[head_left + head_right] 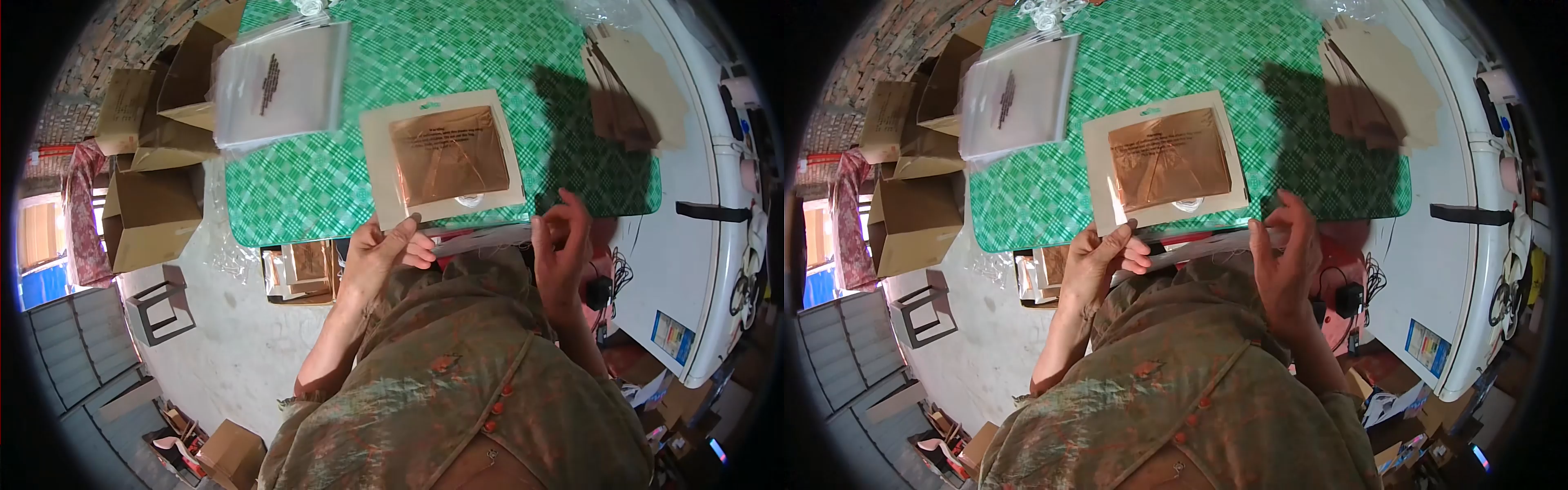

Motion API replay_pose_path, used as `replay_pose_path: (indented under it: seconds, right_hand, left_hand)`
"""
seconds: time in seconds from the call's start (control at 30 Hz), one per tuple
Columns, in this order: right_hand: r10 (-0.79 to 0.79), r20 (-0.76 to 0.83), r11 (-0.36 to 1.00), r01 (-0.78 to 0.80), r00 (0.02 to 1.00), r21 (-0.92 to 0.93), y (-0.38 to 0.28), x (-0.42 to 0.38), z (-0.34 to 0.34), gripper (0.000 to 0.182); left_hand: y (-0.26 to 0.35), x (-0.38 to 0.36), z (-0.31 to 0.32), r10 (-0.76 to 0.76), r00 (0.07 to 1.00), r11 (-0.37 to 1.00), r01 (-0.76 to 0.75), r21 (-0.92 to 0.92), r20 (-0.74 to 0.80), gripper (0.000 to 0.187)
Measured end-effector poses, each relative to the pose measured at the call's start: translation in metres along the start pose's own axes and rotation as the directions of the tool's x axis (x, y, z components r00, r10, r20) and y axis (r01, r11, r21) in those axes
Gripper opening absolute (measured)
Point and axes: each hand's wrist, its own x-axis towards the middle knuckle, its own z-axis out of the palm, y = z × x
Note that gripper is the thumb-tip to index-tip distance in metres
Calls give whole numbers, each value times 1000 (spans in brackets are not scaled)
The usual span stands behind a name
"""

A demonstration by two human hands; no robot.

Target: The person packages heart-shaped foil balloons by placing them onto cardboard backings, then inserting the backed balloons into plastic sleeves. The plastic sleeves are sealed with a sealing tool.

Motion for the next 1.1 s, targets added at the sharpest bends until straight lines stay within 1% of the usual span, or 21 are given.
replay_pose_path:
  seconds: [0.03,0.07,0.17,0.23,0.27,0.3,0.37,0.47,0.57,0.6,0.7,0.73,0.83,0.93,1.03,1.1]
  right_hand:
    - [-159,19,976,161,987,-145,0,5,-7,38]
    - [-311,61,906,315,948,-283,0,8,-11,40]
    - [-470,254,823,523,846,-221,-14,6,5,45]
    - [-505,374,798,586,778,-141,-22,8,17,53]
    - [-499,408,781,601,764,-170,-20,3,23,60]
    - [-472,431,798,580,769,-163,-20,0,28,66]
    - [-436,471,814,559,766,-155,-23,-1,32,72]
    - [-430,500,813,563,752,-148,-23,-2,34,79]
    - [-391,506,834,529,769,-159,-29,-1,39,84]
    - [-370,529,832,526,763,-177,-28,-2,42,91]
    - [-334,533,856,487,777,-174,-30,-2,51,95]
    - [-314,566,865,476,762,-161,-31,0,52,95]
    - [-323,577,870,476,750,-131,-39,13,50,93]
    - [-317,550,877,459,772,-140,-38,19,46,85]
    - [-453,519,828,558,724,-55,-29,12,33,70]
    - [-506,423,823,568,752,-26,-22,2,22,56]
  left_hand:
    - [-1,0,0,-2,1000,1000,2,-3,6,33]
    - [-1,1,1,-2,1000,1000,2,-7,13,33]
    - [-5,4,2,2,1000,1000,-2,7,-11,30]
    - [-4,4,3,1,1000,1000,-1,12,-16,29]
    - [-3,3,3,1,1000,1000,-1,15,-20,28]
    - [-3,3,2,-4,1000,1000,5,23,-15,28]
    - [-4,3,-1,-17,1000,999,18,38,-8,27]
    - [-2,3,0,-16,1000,999,17,34,-19,25]
    - [-4,4,-3,-27,999,998,26,52,30,25]
    - [-4,5,-2,-23,999,999,21,50,31,23]
    - [-5,5,-4,-16,999,999,14,44,35,22]
    - [-5,6,-6,-17,999,999,15,42,44,22]
    - [-5,5,-7,-26,997,999,22,48,71,23]
    - [-6,2,-8,-40,996,998,36,44,75,23]
    - [-5,-4,-4,-32,999,999,32,11,27,24]
    - [-9,-11,-5,-44,999,999,44,6,8,25]
